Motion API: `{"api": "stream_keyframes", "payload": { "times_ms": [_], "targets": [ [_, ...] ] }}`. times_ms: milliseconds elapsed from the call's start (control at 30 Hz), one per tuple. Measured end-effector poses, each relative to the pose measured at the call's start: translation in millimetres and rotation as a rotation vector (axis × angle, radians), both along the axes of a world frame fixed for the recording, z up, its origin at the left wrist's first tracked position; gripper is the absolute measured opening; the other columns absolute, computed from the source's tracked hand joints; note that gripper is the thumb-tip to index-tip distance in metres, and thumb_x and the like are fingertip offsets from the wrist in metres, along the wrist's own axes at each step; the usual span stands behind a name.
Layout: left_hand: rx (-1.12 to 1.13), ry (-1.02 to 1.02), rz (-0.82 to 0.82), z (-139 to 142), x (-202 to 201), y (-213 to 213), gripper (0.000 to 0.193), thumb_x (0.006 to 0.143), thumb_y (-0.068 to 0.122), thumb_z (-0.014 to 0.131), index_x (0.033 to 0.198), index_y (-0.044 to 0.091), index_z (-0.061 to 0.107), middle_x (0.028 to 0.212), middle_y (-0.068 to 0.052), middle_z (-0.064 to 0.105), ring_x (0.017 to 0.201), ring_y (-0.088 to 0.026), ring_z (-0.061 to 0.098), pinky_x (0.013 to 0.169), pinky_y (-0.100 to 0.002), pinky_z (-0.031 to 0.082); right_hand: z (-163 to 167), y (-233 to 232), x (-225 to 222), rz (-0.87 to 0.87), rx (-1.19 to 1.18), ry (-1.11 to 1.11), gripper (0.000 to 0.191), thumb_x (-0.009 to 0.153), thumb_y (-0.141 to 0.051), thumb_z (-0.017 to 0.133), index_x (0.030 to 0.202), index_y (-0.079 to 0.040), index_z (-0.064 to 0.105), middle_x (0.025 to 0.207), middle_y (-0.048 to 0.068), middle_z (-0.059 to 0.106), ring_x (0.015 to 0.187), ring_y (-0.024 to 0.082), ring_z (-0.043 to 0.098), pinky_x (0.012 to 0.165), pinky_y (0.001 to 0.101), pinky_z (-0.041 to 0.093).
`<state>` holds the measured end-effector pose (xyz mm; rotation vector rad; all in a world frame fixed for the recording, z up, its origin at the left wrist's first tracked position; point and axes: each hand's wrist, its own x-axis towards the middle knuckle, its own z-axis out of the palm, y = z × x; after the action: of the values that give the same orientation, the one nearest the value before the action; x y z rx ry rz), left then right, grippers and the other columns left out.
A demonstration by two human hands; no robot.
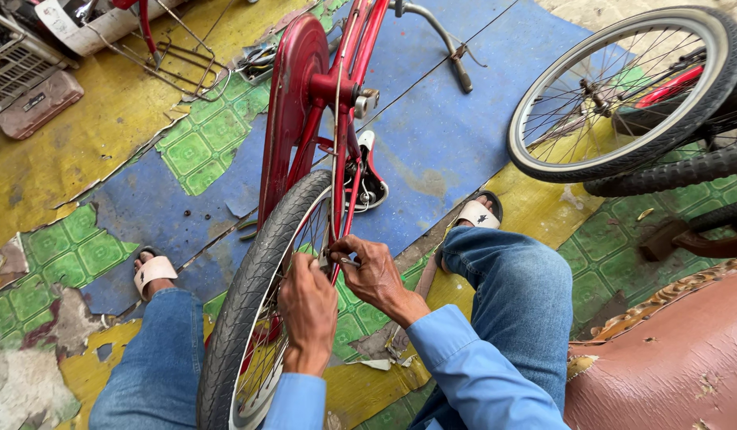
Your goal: The person sits on the floor beside a red bicycle lying on its side and works on the rear wheel, using a small spoke wrench to turn the wheel nipples and adjust the spokes, steadying the wheel with the other hand and repositioning the wheel while continuing the spoke adjustments.
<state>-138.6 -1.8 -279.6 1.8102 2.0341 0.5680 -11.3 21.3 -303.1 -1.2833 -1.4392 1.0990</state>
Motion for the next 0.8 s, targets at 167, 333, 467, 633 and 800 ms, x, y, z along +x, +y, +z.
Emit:
{"api": "stream_keyframes", "payload": {
  "times_ms": [167,333,467,633,800],
  "targets": [
    [-0.144,0.042,0.123,4,7,10,0.014,0.100,0.013,0.057,0.109,0.006,0.065,0.083,-0.022,0.075,0.077,-0.037,0.076,0.069,-0.047,0.058,2,0,1,-0.011,-0.001,-0.027,0.016,0.089,0.002,0.065,0.105,0.000,0.068,0.096,0.017,0.078,0.090,0.027,0.080,0.074,0.0348,0.064],
    [-0.210,0.144,0.209,3,14,20,0.020,0.096,0.019,0.061,0.109,0.010,0.073,0.088,-0.022,0.076,0.083,-0.042,0.074,0.073,-0.052,0.058,4,-1,0,-0.028,-0.002,0.002,0.015,0.089,0.001,0.065,0.104,0.000,0.068,0.093,0.016,0.078,0.089,0.027,0.080,0.075,0.0351,0.064],
    [-0.128,0.173,0.215,5,16,25,0.024,0.090,0.021,0.064,0.107,0.011,0.078,0.090,-0.023,0.076,0.084,-0.044,0.072,0.075,-0.055,0.056,6,-2,2,-0.024,-0.002,-0.017,0.015,0.088,0.001,0.067,0.103,-0.001,0.070,0.093,0.017,0.078,0.085,0.028,0.079,0.072,0.0364,0.062],
    [-0.175,0.157,0.187,7,17,27,0.023,0.094,0.019,0.062,0.108,0.009,0.077,0.092,-0.023,0.075,0.087,-0.044,0.072,0.078,-0.055,0.055,6,-2,5,-0.039,0.007,-0.001,0.017,0.086,0.000,0.065,0.102,-0.001,0.071,0.094,0.016,0.078,0.087,0.029,0.079,0.075,0.0360,0.063],
    [-0.142,0.148,0.113,8,14,26,0.023,0.094,0.017,0.061,0.108,0.007,0.076,0.091,-0.025,0.075,0.087,-0.044,0.072,0.077,-0.055,0.055,5,-3,6,-0.038,0.022,-0.032,0.015,0.087,0.000,0.066,0.101,-0.001,0.072,0.094,0.016,0.078,0.087,0.030,0.079,0.076,0.0366,0.062]
  ]
}}
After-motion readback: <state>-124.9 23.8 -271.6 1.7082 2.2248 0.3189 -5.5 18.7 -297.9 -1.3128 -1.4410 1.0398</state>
